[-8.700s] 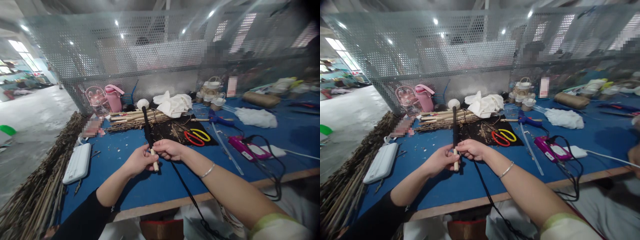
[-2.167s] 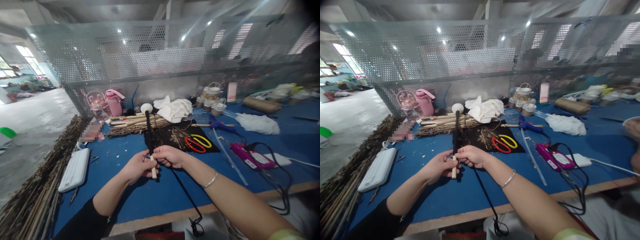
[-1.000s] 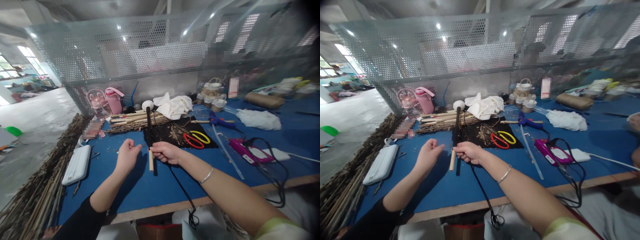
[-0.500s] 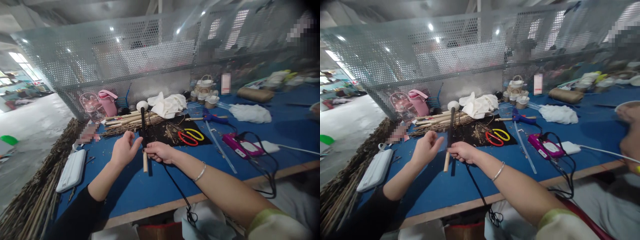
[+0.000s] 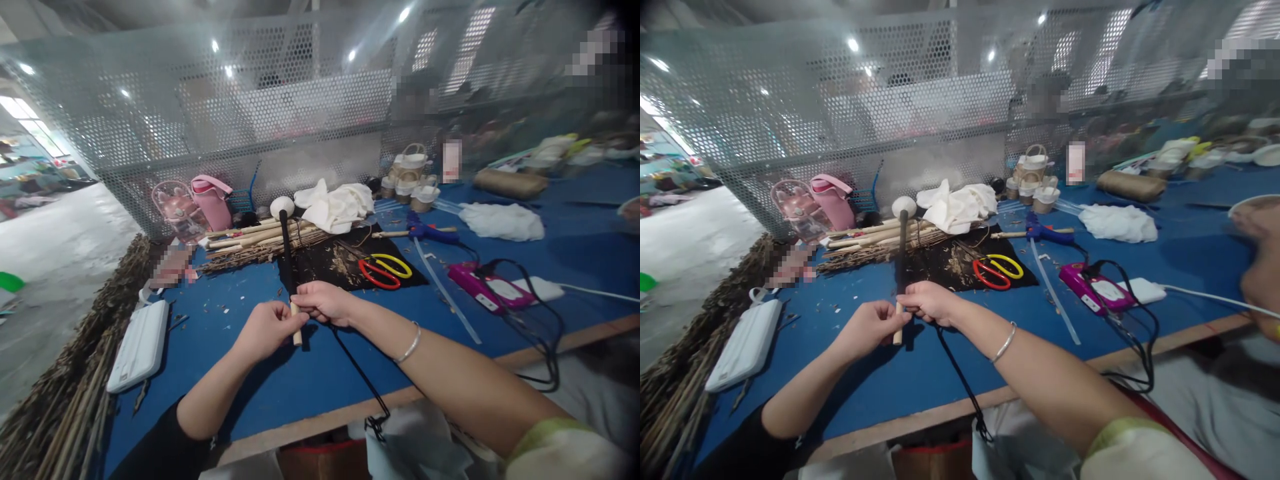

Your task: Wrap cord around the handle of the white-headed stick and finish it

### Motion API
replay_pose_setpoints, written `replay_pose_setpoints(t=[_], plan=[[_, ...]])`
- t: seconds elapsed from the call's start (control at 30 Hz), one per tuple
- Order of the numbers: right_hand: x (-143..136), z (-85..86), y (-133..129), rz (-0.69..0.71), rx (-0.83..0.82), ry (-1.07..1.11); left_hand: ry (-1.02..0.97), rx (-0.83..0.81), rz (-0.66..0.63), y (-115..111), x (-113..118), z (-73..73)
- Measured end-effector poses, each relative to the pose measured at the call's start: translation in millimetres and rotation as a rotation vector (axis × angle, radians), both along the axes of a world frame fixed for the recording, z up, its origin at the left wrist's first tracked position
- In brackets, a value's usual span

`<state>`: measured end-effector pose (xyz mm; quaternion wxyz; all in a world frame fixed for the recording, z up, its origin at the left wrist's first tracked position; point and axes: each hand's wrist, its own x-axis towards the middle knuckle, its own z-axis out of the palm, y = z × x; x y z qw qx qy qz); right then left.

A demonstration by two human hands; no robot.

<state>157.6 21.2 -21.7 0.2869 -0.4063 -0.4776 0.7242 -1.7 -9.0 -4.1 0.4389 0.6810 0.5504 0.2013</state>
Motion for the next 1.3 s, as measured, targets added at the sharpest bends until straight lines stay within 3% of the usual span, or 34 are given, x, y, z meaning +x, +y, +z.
replay_pose_setpoints(t=[0.2,0.33,0.6,0.97,1.13,1.3], plan=[[9,4.6,4,0.129,-0.045,0.088,-0.285,-0.139,-0.097,0,0,-3.5],[13,7.1,5,0.175,-0.042,0.057,-0.417,-0.308,-0.076,-1,2,-10.1],[8,6.2,2,0.108,0.017,0.050,-0.607,-0.416,0.007,-3,3,-12.2],[13,6.2,7,0.054,0.065,0.007,-0.622,-0.376,0.133,-5,5,-11.1],[14,11.6,4,0.053,0.144,-0.145,-0.514,-0.209,0.136,-7,5,-11.5],[17,15.9,3,0.083,0.052,-0.037,-0.430,-0.110,0.172,-7,6,-11.7]])
